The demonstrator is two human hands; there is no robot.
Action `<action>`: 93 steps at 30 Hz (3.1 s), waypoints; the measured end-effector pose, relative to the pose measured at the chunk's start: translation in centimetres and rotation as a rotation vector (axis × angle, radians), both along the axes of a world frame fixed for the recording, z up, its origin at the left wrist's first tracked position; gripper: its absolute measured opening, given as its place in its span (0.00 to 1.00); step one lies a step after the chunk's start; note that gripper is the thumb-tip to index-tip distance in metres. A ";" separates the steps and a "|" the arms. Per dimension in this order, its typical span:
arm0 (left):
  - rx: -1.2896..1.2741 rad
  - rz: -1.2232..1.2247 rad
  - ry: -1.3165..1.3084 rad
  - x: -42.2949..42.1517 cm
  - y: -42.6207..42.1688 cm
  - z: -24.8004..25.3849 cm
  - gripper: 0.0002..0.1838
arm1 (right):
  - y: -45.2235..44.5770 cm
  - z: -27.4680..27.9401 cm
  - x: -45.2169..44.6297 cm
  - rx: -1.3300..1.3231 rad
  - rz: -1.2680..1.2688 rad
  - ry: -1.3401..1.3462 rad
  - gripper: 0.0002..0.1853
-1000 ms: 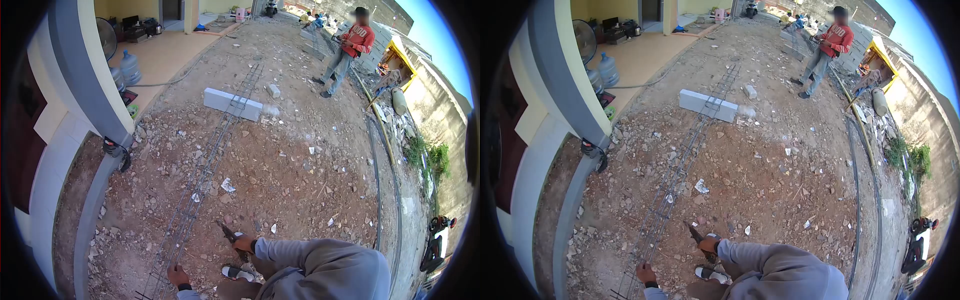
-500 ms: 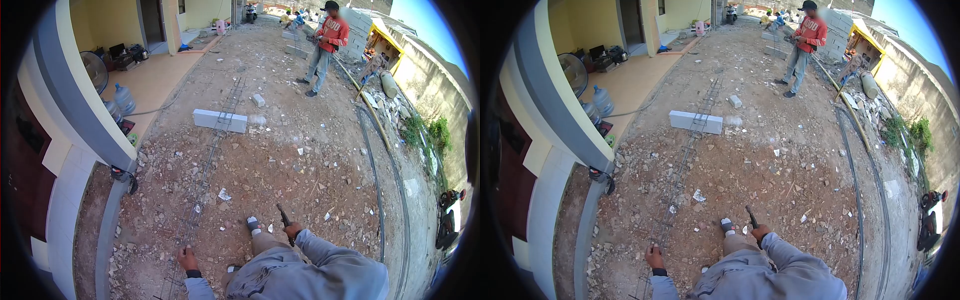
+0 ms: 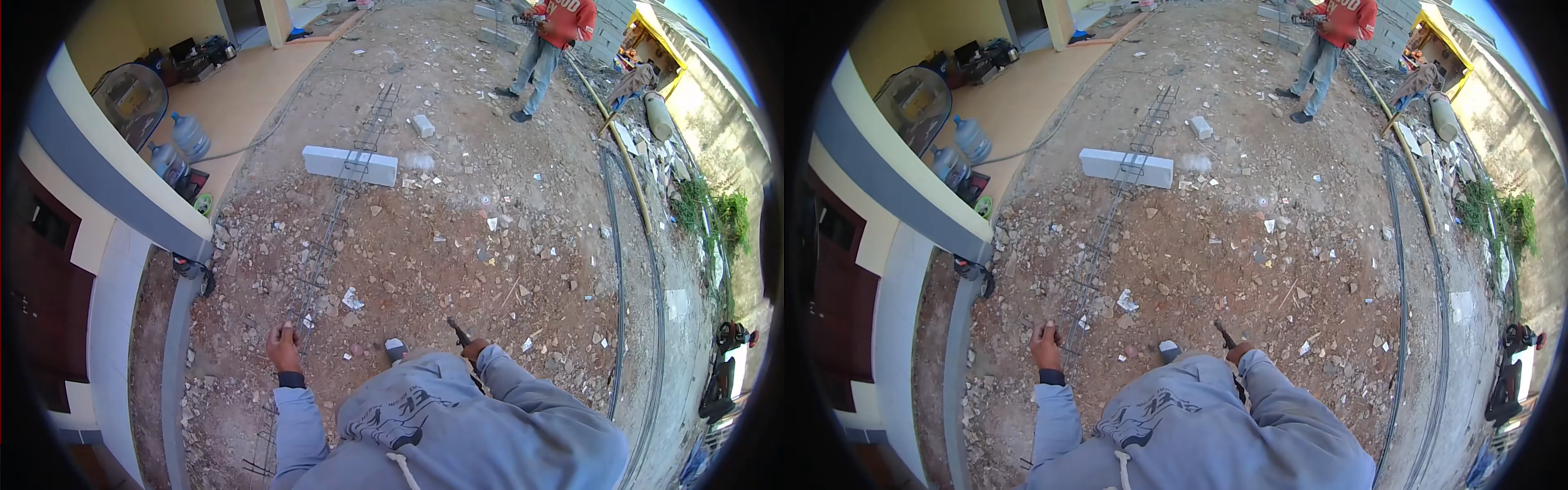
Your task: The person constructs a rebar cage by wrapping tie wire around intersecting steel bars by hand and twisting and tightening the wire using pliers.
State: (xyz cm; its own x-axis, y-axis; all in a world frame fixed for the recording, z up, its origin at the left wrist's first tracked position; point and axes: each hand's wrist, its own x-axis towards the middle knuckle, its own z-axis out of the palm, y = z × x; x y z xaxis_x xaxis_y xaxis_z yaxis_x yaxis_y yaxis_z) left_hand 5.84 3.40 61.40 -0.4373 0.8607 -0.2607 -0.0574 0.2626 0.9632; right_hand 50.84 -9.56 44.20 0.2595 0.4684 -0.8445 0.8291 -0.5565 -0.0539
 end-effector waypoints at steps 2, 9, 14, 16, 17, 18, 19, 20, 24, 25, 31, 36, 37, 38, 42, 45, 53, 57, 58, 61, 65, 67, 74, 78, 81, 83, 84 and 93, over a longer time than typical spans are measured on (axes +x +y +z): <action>0.041 -0.033 0.009 1.6 2.3 -0.8 0.08 | 1.6 2.0 1.3 0.095 -0.011 -0.002 0.25; -0.092 -0.054 -0.122 6.0 4.9 -4.7 0.08 | 2.7 2.7 5.9 0.236 -0.244 0.005 0.20; -0.155 -0.051 -0.275 7.6 8.4 -6.1 0.08 | 0.4 2.9 8.1 -0.039 -0.317 0.008 0.23; -0.164 -0.078 -0.265 8.8 11.1 -6.6 0.08 | 1.3 5.0 7.6 -0.096 -0.047 -0.019 0.25; -0.168 -0.094 -0.258 9.6 12.6 -6.8 0.08 | 1.9 4.8 7.8 -0.111 -0.081 -0.019 0.25; -0.169 -0.110 -0.275 10.4 14.3 -7.1 0.08 | 2.2 4.3 8.1 -0.128 -0.118 -0.017 0.25; -0.171 -0.126 -0.291 11.4 16.0 -7.3 0.07 | 2.9 3.8 8.4 -0.145 -0.156 -0.015 0.25; -0.174 -0.143 -0.306 12.4 17.7 -7.6 0.07 | 4.2 3.2 9.0 -0.147 -0.169 -0.002 0.24; -0.155 -0.250 -0.278 16.5 24.6 -10.0 0.06 | 13.3 3.4 9.8 -0.028 -0.374 -0.006 0.22; -0.153 -0.249 -0.311 17.6 26.5 -10.6 0.05 | 16.6 3.6 10.1 0.004 -0.394 -0.003 0.22; -0.215 -0.245 -0.271 22.1 39.7 -11.6 0.06 | 36.2 7.0 12.3 0.101 -0.183 0.070 0.23; -0.115 -0.261 -0.274 25.4 53.0 -9.0 0.07 | 49.6 12.8 14.3 0.277 -0.175 0.084 0.23; -0.085 -0.282 -0.276 26.0 55.5 -7.6 0.07 | 50.9 11.3 15.2 0.372 -0.215 0.029 0.23; -0.050 -0.292 -0.286 26.6 57.7 -5.9 0.07 | 52.2 10.3 16.2 0.408 -0.240 -0.006 0.22; 0.015 -0.258 -0.235 27.9 63.6 -3.3 0.08 | 58.7 8.3 21.4 0.353 -0.405 -0.022 0.19; -0.016 -0.155 -0.251 28.3 65.6 -4.4 0.07 | 63.5 7.0 25.5 0.388 -0.479 0.035 0.18; -0.216 0.213 -0.262 36.5 66.9 -14.1 0.08 | 84.5 1.1 35.5 0.246 -0.308 0.113 0.27; -0.292 0.356 -0.240 46.2 71.6 -13.7 0.09 | 97.8 -2.5 39.6 0.073 0.091 0.050 0.40; -0.276 0.356 -0.251 48.9 73.0 -14.1 0.09 | 100.9 -3.8 40.1 0.147 0.144 0.004 0.39; -0.303 0.309 -0.219 55.5 75.7 -14.8 0.09 | 107.6 -6.9 42.1 0.197 0.238 -0.041 0.37; -0.315 0.276 -0.158 57.0 80.7 -17.8 0.09 | 115.2 -12.9 42.9 0.240 0.242 -0.041 0.33; -0.310 0.261 -0.097 56.1 82.2 -21.1 0.09 | 117.9 -16.7 42.7 0.294 0.207 -0.053 0.30; -0.232 0.249 0.005 53.6 91.1 -35.8 0.10 | 125.2 -32.4 43.1 0.705 0.208 -0.119 0.25; -0.130 0.183 -0.046 54.7 95.5 -43.1 0.09 | 127.5 -38.6 43.2 0.837 0.269 -0.223 0.23; -0.080 0.134 0.007 55.0 97.2 -48.7 0.09 | 128.0 -42.8 43.0 0.853 0.315 -0.355 0.23; -0.032 0.150 0.022 55.6 98.6 -49.9 0.08 | 128.1 -44.0 41.9 0.915 0.308 -0.472 0.24; -0.019 0.140 0.057 55.8 98.9 -50.6 0.08 | 128.4 -42.3 40.0 0.927 0.267 -0.352 0.25; 0.044 0.168 -0.157 56.5 102.0 -51.1 0.11 | 126.5 -32.8 23.9 0.650 0.884 1.150 0.11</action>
